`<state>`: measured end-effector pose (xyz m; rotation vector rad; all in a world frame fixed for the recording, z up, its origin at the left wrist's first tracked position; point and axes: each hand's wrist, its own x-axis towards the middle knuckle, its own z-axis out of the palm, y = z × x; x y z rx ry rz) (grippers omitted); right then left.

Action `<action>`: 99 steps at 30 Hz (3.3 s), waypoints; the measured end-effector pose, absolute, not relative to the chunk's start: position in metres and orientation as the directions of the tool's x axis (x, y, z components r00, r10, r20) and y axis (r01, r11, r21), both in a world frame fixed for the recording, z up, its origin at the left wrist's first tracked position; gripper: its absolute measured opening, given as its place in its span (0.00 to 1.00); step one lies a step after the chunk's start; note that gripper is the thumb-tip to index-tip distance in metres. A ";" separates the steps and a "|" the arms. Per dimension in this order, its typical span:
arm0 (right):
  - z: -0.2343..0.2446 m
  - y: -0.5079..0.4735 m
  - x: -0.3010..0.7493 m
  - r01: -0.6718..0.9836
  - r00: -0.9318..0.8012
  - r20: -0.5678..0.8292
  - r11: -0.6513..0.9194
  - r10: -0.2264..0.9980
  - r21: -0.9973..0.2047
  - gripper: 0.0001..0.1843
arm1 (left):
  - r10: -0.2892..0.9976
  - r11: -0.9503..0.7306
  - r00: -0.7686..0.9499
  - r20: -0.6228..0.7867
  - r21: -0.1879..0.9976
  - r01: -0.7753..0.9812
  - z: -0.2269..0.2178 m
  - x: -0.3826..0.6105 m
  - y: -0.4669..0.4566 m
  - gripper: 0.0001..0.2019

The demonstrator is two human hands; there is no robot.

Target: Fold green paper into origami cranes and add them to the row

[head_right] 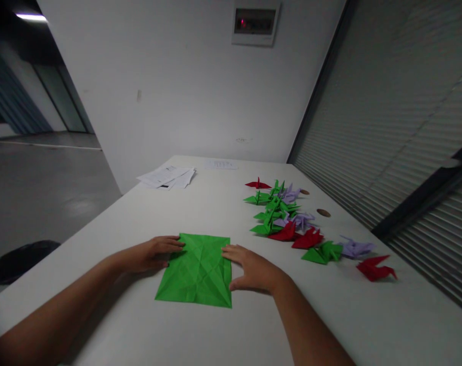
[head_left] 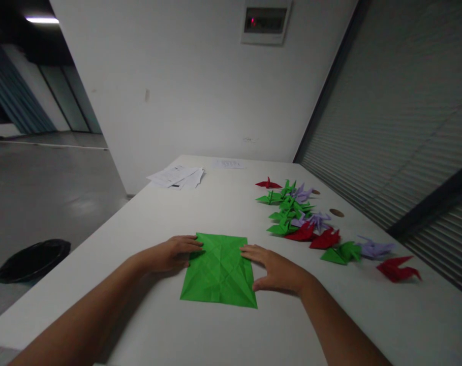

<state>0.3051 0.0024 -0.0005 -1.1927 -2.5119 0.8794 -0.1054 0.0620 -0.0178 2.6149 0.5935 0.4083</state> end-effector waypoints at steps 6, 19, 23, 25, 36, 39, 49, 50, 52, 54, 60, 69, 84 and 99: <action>-0.001 0.002 0.308 0.627 -0.658 -0.062 0.500 0.751 -0.597 0.48 | 0.501 -0.823 0.834 0.229 0.422 0.379 -0.018 -0.102 0.062 0.23; -0.012 0.006 0.303 0.590 -0.630 0.058 0.526 0.775 -0.613 0.44 | 0.594 -0.777 0.779 0.202 0.394 0.490 -0.018 -0.089 0.058 0.23; -0.009 0.006 0.298 0.602 -0.615 0.079 0.532 0.784 -0.595 0.41 | 0.573 -0.787 0.797 0.192 0.400 0.469 -0.017 -0.094 0.058 0.22; -0.007 0.006 0.296 0.605 -0.604 0.092 0.531 0.792 -0.594 0.38 | 0.570 -0.784 0.804 0.170 0.405 0.470 -0.014 -0.097 0.055 0.25; -0.015 0.011 0.290 0.601 -0.541 0.201 0.542 0.817 -0.588 0.27 | 0.520 -0.795 0.847 0.112 0.427 0.432 -0.004 -0.103 0.052 0.41; -0.015 0.011 0.289 0.595 -0.516 0.200 0.516 0.833 -0.616 0.26 | 0.523 -0.804 0.839 0.149 0.413 0.428 -0.007 -0.104 0.052 0.38; -0.014 0.012 0.290 0.562 -0.499 0.200 0.491 0.843 -0.666 0.29 | 0.590 -0.789 0.788 0.175 0.332 0.517 -0.001 -0.084 0.044 0.31; -0.014 0.011 0.291 0.561 -0.505 0.197 0.493 0.840 -0.665 0.29 | 0.590 -0.791 0.788 0.179 0.327 0.518 -0.001 -0.082 0.043 0.31; -0.014 0.011 0.293 0.558 -0.517 0.193 0.499 0.834 -0.664 0.30 | 0.579 -0.800 0.794 0.187 0.322 0.507 -0.001 -0.080 0.043 0.30; -0.014 0.011 0.295 0.559 -0.527 0.184 0.502 0.830 -0.660 0.32 | 0.572 -0.805 0.795 0.202 0.324 0.497 -0.004 -0.079 0.044 0.28; -0.014 0.006 0.301 0.608 -0.562 0.109 0.499 0.820 -0.618 0.55 | 0.581 -0.804 0.769 0.268 0.334 0.491 -0.012 -0.076 0.048 0.20; -0.009 -0.006 0.296 0.628 -0.569 0.122 0.525 0.814 -0.575 0.50 | 0.621 -0.771 0.730 0.286 0.390 0.503 -0.004 -0.075 0.045 0.20; 0.003 -0.002 0.254 0.350 -0.181 0.443 0.478 0.878 -0.805 0.24 | 0.866 -0.374 0.430 0.256 0.902 0.217 -0.003 -0.067 0.045 0.18; -0.014 0.014 0.258 0.262 -0.046 0.062 0.072 0.997 -0.962 0.17 | 0.943 -0.017 0.329 -0.055 0.977 0.214 -0.019 -0.066 0.057 0.16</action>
